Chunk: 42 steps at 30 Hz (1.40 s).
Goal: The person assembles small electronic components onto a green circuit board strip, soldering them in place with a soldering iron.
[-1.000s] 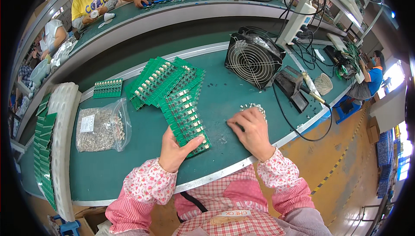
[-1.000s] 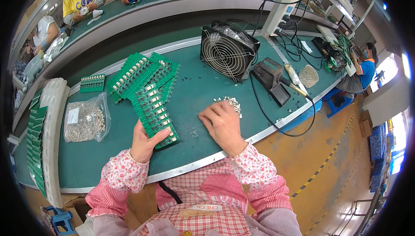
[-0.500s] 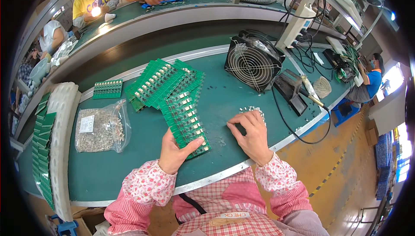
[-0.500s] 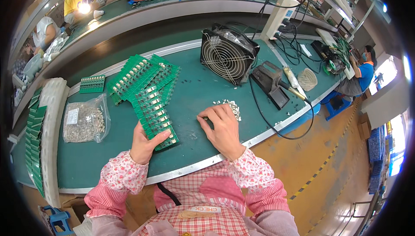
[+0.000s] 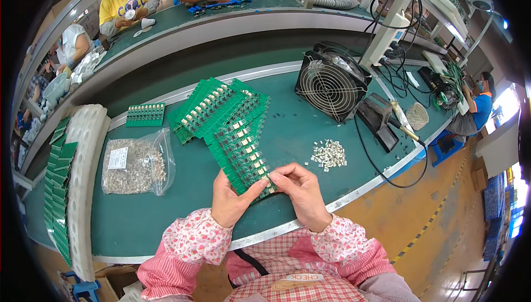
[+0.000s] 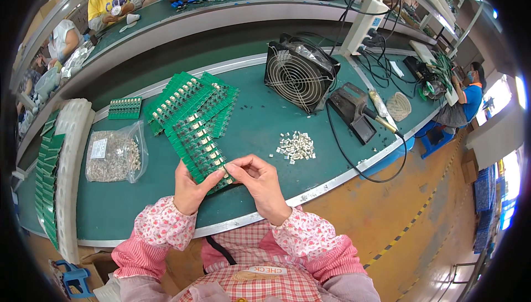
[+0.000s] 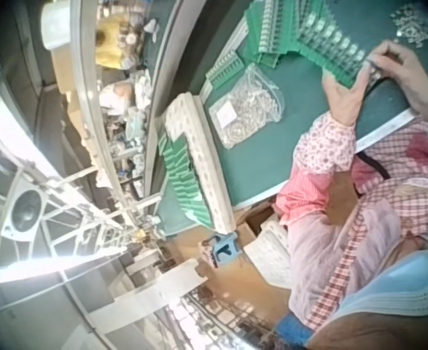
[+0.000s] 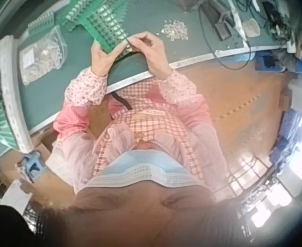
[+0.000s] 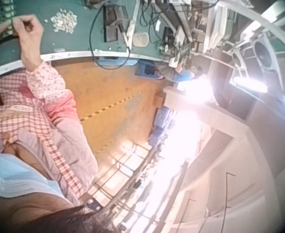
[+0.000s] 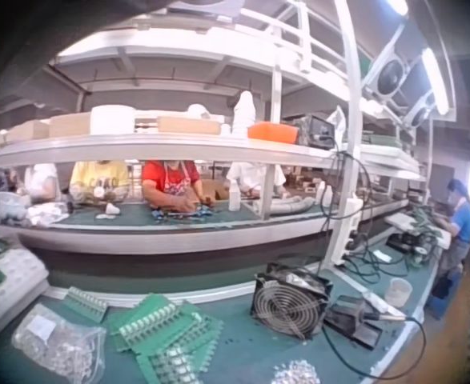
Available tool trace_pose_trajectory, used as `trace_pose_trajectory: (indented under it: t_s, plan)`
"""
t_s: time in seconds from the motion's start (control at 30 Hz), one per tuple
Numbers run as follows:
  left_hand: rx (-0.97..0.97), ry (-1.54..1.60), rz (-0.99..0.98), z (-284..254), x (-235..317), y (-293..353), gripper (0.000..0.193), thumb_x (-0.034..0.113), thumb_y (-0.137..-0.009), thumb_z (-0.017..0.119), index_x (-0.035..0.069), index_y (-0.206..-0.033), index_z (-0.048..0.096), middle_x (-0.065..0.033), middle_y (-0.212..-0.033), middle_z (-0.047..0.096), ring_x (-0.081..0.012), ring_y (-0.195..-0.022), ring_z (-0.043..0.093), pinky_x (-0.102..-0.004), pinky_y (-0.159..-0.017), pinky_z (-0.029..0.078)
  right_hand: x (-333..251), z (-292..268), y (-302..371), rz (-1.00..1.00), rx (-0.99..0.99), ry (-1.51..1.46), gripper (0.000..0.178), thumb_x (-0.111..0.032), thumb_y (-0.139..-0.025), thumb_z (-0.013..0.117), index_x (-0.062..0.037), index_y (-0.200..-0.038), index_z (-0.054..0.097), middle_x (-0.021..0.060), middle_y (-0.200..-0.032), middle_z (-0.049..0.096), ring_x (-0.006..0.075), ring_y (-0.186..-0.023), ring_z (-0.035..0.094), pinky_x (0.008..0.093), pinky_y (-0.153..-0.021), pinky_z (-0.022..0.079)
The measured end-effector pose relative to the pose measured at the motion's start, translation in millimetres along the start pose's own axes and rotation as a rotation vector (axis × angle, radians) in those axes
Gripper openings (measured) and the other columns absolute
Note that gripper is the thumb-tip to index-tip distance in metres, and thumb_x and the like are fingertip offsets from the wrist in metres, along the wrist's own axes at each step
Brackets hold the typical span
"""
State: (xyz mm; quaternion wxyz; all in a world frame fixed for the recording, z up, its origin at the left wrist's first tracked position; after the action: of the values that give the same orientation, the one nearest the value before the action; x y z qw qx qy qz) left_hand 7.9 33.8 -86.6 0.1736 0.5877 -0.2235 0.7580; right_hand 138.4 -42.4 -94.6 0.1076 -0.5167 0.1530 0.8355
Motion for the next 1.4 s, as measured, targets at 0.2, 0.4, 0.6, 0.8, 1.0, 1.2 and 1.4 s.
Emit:
trace_pose_trajectory:
  t_s: [0.2,0.4,0.6,0.8,1.0,1.2,1.4]
  plan:
    - [0.004,0.002,0.023,0.4,2.8,0.1,0.036,-0.002,-0.078,0.070,0.000,-0.109,0.052,-0.0046,-0.096,0.063,-0.0101,-0.086,0.061,-0.0239,-0.075,0.051,0.0,2.6,2.0,0.034,0.025,-0.051,0.012,-0.012,-0.088,0.064,-0.0020,-0.092,0.060,0.0038,-0.090,0.062,0.0087,-0.079,0.058,0.0247,-0.070,0.050]
    - [0.012,0.016,0.023,0.5,2.6,0.9,0.034,-0.002,-0.078,0.070,0.000,-0.107,0.053,-0.0038,-0.094,0.063,-0.0095,-0.083,0.061,-0.0235,-0.073,0.051,7.2,4.4,1.8,0.008,0.046,-0.029,0.014,-0.013,-0.088,0.064,-0.0007,-0.093,0.059,0.0053,-0.090,0.062,0.0088,-0.078,0.058,0.0239,-0.067,0.051]
    - [-0.022,-0.056,0.000,3.0,2.6,2.6,0.038,-0.001,-0.077,0.072,0.000,-0.109,0.051,-0.0042,-0.094,0.063,-0.0099,-0.083,0.061,-0.0238,-0.073,0.051,12.4,0.7,4.9,-0.111,0.044,0.098,0.016,-0.012,-0.089,0.062,-0.0003,-0.096,0.054,0.0051,-0.088,0.060,0.0077,-0.078,0.057,0.0223,-0.066,0.050]
    - [-0.081,-0.010,-0.056,0.5,-8.1,1.3,0.046,-0.001,-0.079,0.069,0.000,-0.118,0.045,-0.0064,-0.102,0.061,-0.0126,-0.091,0.061,-0.0272,-0.081,0.050,8.7,-7.1,2.3,-0.107,0.059,0.064,0.021,-0.013,-0.088,0.064,0.0012,-0.099,0.054,0.0056,-0.088,0.060,0.0086,-0.078,0.057,0.0228,-0.067,0.048]
    - [-0.028,0.076,-0.140,-3.6,-11.2,-4.5,0.043,-0.003,-0.079,0.067,-0.001,-0.117,0.046,-0.0067,-0.103,0.060,-0.0141,-0.092,0.060,-0.0292,-0.083,0.050,-46.5,-59.7,3.4,-0.838,0.217,1.386,0.022,-0.011,-0.072,0.073,-0.0096,-0.092,0.065,0.0041,-0.087,0.060,0.0235,-0.083,0.055,0.0336,-0.072,0.046]
    - [-0.020,0.080,-0.138,-4.0,-11.9,-4.9,0.043,-0.001,-0.080,0.067,0.002,-0.117,0.047,-0.0053,-0.101,0.059,-0.0136,-0.090,0.060,-0.0284,-0.081,0.049,-46.3,-66.1,-5.8,-0.846,0.045,1.562,0.019,-0.009,-0.071,0.073,-0.0100,-0.089,0.068,0.0027,-0.087,0.062,0.0219,-0.085,0.053,0.0338,-0.077,0.043]
    - [-0.003,0.118,-0.122,-1.1,-10.2,-3.4,0.040,-0.004,-0.080,0.067,0.001,-0.114,0.048,-0.0059,-0.102,0.060,-0.0130,-0.091,0.060,-0.0283,-0.081,0.050,-36.0,-42.0,4.3,-0.476,-0.035,0.929,0.008,-0.009,-0.079,0.070,-0.0064,-0.087,0.068,0.0036,-0.086,0.063,0.0142,-0.078,0.056,0.0274,-0.069,0.046]
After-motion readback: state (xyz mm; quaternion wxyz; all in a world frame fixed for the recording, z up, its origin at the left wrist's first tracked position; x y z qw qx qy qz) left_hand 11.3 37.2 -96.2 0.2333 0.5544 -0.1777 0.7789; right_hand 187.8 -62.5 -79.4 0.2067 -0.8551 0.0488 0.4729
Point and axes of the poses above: each hand's wrist, its own y-axis away from the middle knuckle, its own z-axis out of the palm, x = y × z, the point moved 3 cm from there along -y, towards the middle knuckle
